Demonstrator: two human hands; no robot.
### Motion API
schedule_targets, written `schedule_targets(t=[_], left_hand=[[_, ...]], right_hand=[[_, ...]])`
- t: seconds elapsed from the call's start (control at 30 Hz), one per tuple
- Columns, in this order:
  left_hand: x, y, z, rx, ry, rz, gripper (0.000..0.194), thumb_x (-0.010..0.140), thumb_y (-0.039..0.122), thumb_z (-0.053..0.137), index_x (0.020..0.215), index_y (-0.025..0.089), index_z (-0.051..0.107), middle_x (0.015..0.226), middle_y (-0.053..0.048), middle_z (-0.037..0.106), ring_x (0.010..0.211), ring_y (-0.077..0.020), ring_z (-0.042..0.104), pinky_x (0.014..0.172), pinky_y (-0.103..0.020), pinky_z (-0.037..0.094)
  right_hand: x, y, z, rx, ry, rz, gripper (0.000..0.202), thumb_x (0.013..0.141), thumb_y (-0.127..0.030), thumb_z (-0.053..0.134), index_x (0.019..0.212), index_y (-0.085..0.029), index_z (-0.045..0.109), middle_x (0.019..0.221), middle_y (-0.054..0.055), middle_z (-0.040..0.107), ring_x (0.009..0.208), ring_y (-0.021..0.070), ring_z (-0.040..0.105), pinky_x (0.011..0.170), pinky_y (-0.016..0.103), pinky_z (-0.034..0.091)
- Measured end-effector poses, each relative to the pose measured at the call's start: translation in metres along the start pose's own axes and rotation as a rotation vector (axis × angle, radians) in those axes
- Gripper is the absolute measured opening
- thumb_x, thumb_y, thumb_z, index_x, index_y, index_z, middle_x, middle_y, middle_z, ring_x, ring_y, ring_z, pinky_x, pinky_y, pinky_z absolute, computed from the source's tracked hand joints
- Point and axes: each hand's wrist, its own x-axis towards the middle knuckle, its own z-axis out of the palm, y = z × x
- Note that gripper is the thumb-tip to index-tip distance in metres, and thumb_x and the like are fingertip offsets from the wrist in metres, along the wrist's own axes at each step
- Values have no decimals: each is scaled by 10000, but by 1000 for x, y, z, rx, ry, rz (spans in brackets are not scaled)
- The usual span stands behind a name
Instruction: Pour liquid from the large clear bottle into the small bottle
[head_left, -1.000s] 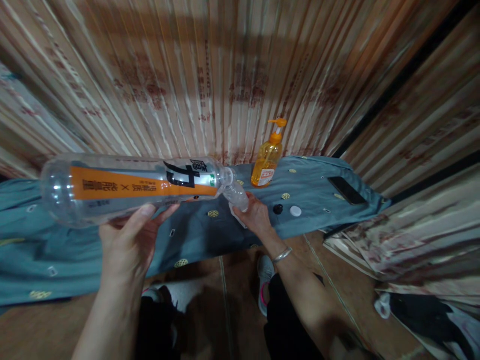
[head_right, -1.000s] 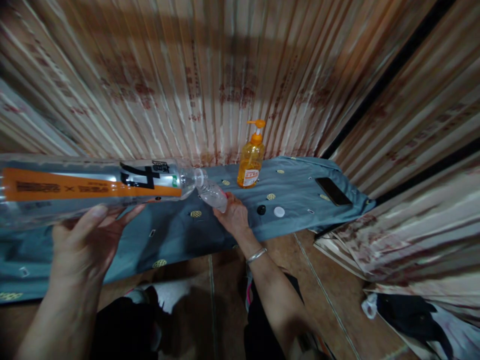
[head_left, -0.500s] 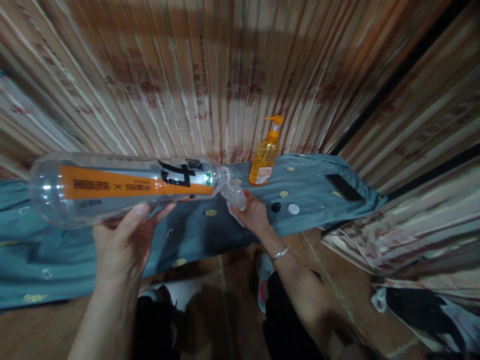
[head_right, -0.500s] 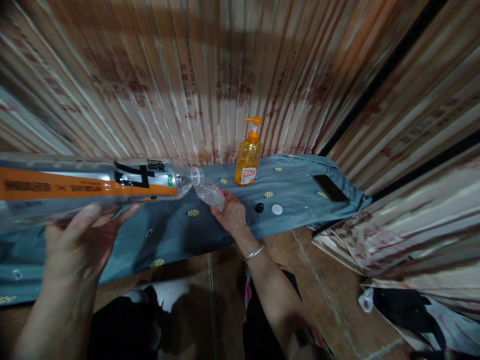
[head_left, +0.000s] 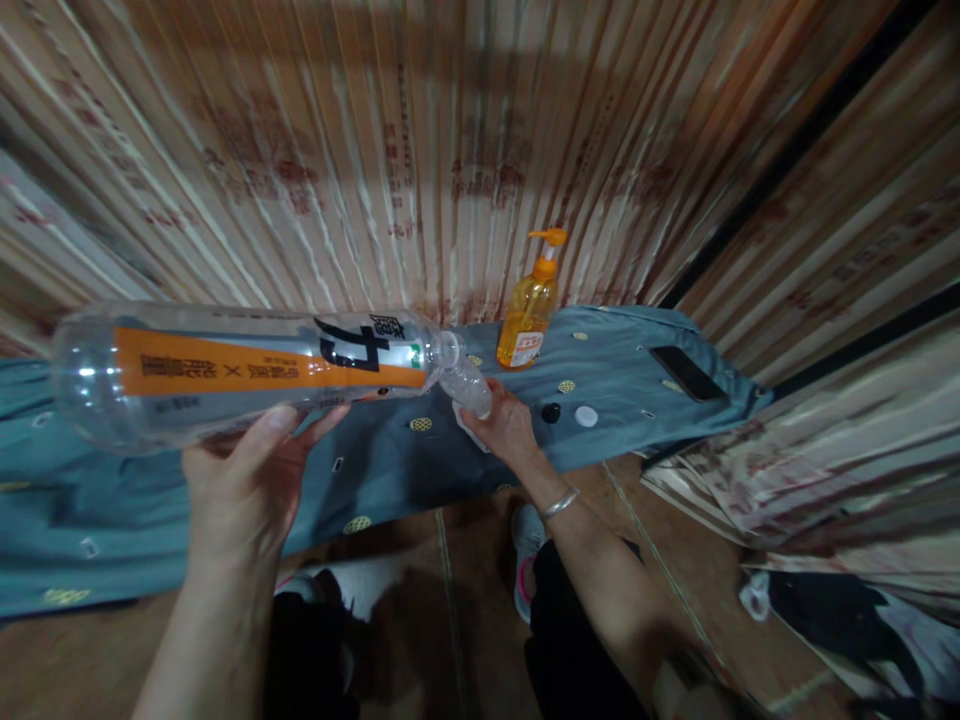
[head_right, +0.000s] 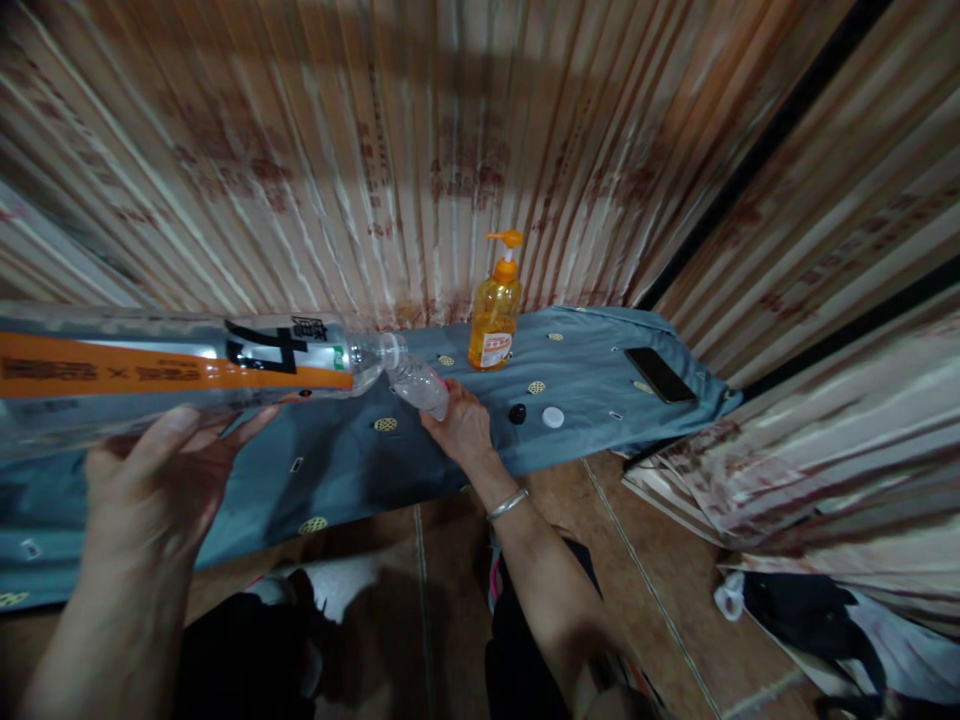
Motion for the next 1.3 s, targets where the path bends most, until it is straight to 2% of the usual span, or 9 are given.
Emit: schedule_targets(t=[0.27,0.6,0.73,0.93,1.1,1.3], left_hand=[[1,-1,0,4,0,2,445,466,362,1096,768,302,774,698,80,764,691,-134,735,732,-379,749],[0,-1,0,7,-15,-2,539,490,357,1088,953,350,812,866,60,832,774,-166,778,751,-383,748],[0,-1,1,9,-13,1,555,486,347,1085,967,351,809,890,67,836,734,-139,755,735,-361,745],[-1,1,2,14,-8,9,520,526,284,1050,982,347,808,785,78,806,737,-171,775,712,-369,745],[-1,2,5,12,0,15,508,528,242,1033,976,328,808,898,44,845,739,-160,769,690,-350,741],[0,1,2,11,-1,6,528,524,271,1049,991,332,810,879,46,844,755,-172,778,715,-360,743]], right_hand=[[0,-1,2,-16,22,-3,541,893,-404,787,1334,-136,627,1128,148,822,1053,273,797,926,332,592],[0,1,2,-18,19,-14,556,899,-398,771,1363,-134,613,1166,154,818,1070,276,792,934,336,592],[-1,0,0,-18,17,-15,551,899,-395,769,1357,-132,614,1157,153,818,1069,274,790,943,335,589],[0,-1,-1,-27,8,-18,507,903,-388,780,1320,-145,624,1148,147,815,1063,269,792,944,333,594],[0,-1,0,-18,13,-9,562,895,-390,793,1362,-133,615,1174,157,814,1093,272,791,957,331,592],[0,1,3,-22,39,-17,530,890,-392,784,1332,-144,630,1131,143,817,1048,273,794,921,333,594]])
